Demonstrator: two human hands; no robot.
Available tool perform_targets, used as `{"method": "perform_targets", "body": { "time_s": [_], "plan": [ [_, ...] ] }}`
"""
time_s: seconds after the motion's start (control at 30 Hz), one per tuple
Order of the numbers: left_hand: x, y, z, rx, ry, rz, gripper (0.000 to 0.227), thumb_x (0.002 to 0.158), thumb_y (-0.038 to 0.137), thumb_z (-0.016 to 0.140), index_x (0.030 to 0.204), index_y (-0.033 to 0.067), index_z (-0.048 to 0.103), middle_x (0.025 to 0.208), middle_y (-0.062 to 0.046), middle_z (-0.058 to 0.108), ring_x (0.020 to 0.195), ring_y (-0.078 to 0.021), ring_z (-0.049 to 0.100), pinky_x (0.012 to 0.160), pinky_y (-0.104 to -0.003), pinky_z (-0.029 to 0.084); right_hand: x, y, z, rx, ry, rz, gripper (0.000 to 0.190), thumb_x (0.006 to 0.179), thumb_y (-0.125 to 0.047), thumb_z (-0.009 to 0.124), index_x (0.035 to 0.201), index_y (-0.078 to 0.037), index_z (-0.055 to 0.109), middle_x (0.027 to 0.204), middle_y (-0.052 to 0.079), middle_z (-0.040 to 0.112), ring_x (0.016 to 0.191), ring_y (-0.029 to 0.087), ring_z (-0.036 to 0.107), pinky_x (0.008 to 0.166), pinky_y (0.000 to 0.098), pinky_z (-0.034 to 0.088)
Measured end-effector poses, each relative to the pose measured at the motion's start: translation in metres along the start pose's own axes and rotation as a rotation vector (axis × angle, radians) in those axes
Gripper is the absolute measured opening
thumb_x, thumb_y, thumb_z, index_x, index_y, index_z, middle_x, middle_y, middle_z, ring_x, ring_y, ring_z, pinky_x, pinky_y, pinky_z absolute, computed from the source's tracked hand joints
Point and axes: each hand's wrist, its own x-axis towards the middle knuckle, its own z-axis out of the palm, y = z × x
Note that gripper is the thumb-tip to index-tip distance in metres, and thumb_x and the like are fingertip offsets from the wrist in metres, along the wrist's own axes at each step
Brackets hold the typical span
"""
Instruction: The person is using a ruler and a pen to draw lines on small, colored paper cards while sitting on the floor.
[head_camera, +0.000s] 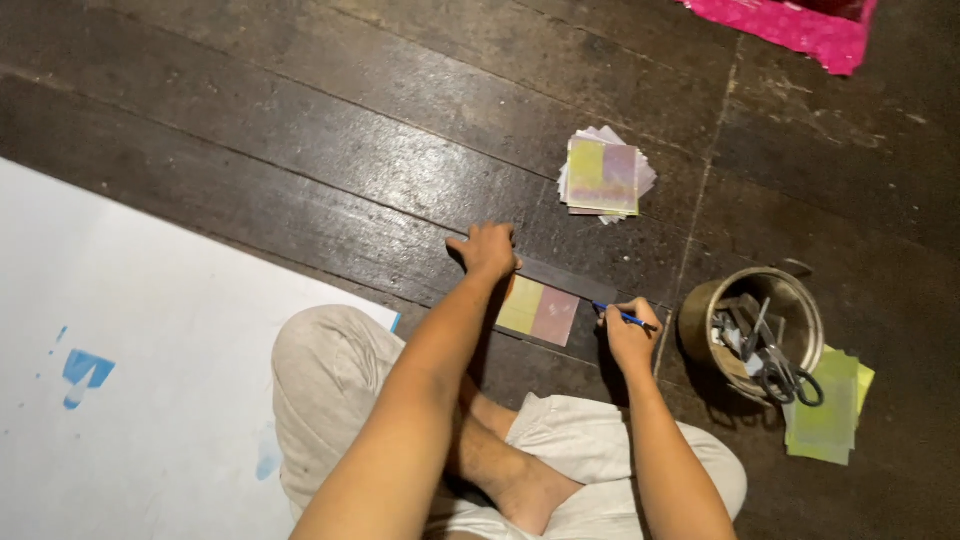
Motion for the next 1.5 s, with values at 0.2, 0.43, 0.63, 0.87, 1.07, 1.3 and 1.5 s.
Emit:
{"method": "perform_targets", "body": {
  "time_s": [0.2,0.43,0.63,0.87,1.07,1.3,1.5],
  "plan": [
    [-0.031,-0.006,0.001,0.260,0.035,0.414,0.061,0.080,0.038,0.085,0.134,0.0219,0.064,0.140,-0.011,0.053,0.132,-0.0375,0.044,0.100,-0.090,0.019,0.019,0.025,-0.019,-0.097,-0.033,0.146,0.030,0.094,-0.024,0.062,0.121,-0.012,0.068,0.098,0.019,0.068,0.103,0.041,0.066,0.091,0.0529,0.048],
    [0.008,-0.007,0.048,0.369,-0.136,0.638,0.047,0.095,0.017,0.063,0.139,0.0200,0.047,0.120,-0.015,0.071,0.118,-0.0366,0.066,0.101,-0.071,0.038,0.015,-0.043,-0.005,-0.690,-0.536,-0.183,0.065,0.084,-0.014,0.071,0.146,-0.022,0.053,0.139,0.015,0.052,0.118,0.044,0.065,0.093,0.0580,0.059],
    [-0.048,0.029,-0.026,-0.099,-0.208,0.726,0.064,0.083,0.024,0.079,0.140,0.0163,0.049,0.124,-0.023,0.071,0.118,-0.0451,0.067,0.098,-0.063,0.053,0.024,0.021,-0.013,-0.864,-0.335,-0.374,0.052,0.081,-0.033,0.077,0.131,-0.029,0.064,0.111,-0.002,0.070,0.106,0.023,0.071,0.081,0.0449,0.063],
    [-0.035,-0.006,-0.014,0.309,-0.071,0.588,0.068,0.099,0.063,0.037,0.159,0.0315,0.037,0.169,-0.001,0.031,0.155,-0.0360,0.025,0.126,-0.062,0.014,0.013,-0.022,-0.074,-0.391,-0.157,0.113,0.055,0.088,-0.034,0.080,0.135,-0.010,0.065,0.115,0.019,0.074,0.112,0.038,0.070,0.090,0.0512,0.059],
    [-0.084,-0.010,0.017,0.698,-0.246,0.598,0.086,0.088,0.074,0.049,0.162,0.0414,0.021,0.174,0.003,0.009,0.156,-0.0368,0.018,0.118,-0.079,0.003,-0.007,-0.024,-0.083,-0.284,-0.098,0.170,0.056,0.087,-0.030,0.082,0.134,-0.006,0.065,0.117,0.026,0.072,0.113,0.043,0.068,0.090,0.0535,0.059],
    [-0.130,-0.020,0.040,0.732,-0.129,0.552,0.064,0.098,0.042,0.051,0.157,0.0199,0.039,0.134,-0.021,0.059,0.126,-0.0367,0.058,0.104,-0.090,0.005,-0.016,-0.013,-0.072,-0.312,-0.093,0.223,0.054,0.087,-0.034,0.081,0.134,-0.013,0.066,0.118,0.019,0.074,0.114,0.038,0.069,0.091,0.0510,0.059],
    [-0.127,-0.018,0.032,0.738,-0.219,0.572,0.094,0.091,0.082,0.035,0.165,0.0287,0.013,0.174,-0.006,0.001,0.157,-0.0368,0.008,0.118,-0.079,0.002,-0.017,-0.026,-0.075,-0.281,-0.128,0.199,0.055,0.088,-0.028,0.081,0.136,-0.006,0.064,0.121,0.024,0.071,0.116,0.040,0.068,0.092,0.0503,0.059]
  ]
}}
